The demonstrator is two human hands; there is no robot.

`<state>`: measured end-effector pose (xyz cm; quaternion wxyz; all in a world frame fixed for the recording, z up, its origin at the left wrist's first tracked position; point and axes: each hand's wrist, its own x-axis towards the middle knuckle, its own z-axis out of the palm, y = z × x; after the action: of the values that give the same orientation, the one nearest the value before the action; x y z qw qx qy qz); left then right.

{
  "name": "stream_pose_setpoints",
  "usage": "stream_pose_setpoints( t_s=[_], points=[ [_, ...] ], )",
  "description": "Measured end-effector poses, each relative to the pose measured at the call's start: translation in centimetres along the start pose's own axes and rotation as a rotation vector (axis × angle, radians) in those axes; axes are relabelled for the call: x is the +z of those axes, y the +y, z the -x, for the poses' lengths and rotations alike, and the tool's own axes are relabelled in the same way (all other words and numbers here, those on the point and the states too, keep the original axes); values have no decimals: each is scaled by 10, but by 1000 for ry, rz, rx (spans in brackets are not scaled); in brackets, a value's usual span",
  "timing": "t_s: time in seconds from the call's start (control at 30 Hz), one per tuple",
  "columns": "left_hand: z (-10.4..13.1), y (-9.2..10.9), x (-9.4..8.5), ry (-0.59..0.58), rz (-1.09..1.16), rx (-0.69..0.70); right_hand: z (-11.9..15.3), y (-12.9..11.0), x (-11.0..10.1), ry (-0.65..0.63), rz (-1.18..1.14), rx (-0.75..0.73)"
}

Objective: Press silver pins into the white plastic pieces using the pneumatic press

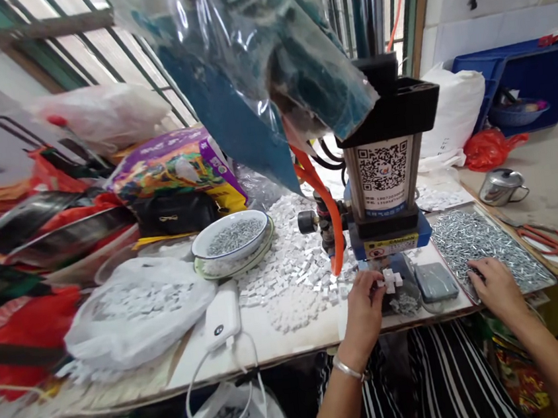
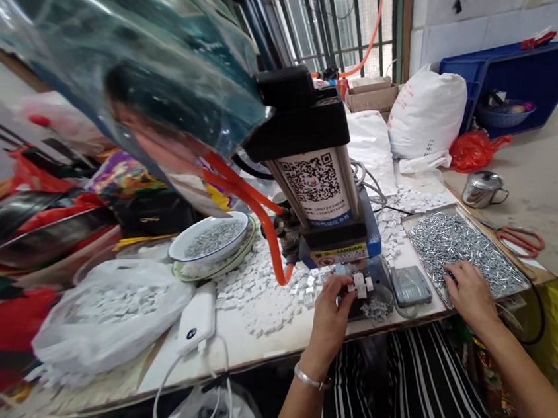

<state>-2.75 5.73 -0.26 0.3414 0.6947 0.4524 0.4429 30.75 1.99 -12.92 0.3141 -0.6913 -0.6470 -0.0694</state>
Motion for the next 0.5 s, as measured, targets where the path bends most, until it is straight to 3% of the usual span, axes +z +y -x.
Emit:
stream_pose_setpoints(
  t_s=[0.23,0.4,0.5],
  points=[
    [-18,-6,8,126,-41,46,-3,0,-2,18,-36,26],
    [-28,-15,2,-67,-117,112,-6,-4,-5,9,-68,33],
    [-25,-17,-6,-101,-197,140,-7,-6,-8,8,-79,51]
  ],
)
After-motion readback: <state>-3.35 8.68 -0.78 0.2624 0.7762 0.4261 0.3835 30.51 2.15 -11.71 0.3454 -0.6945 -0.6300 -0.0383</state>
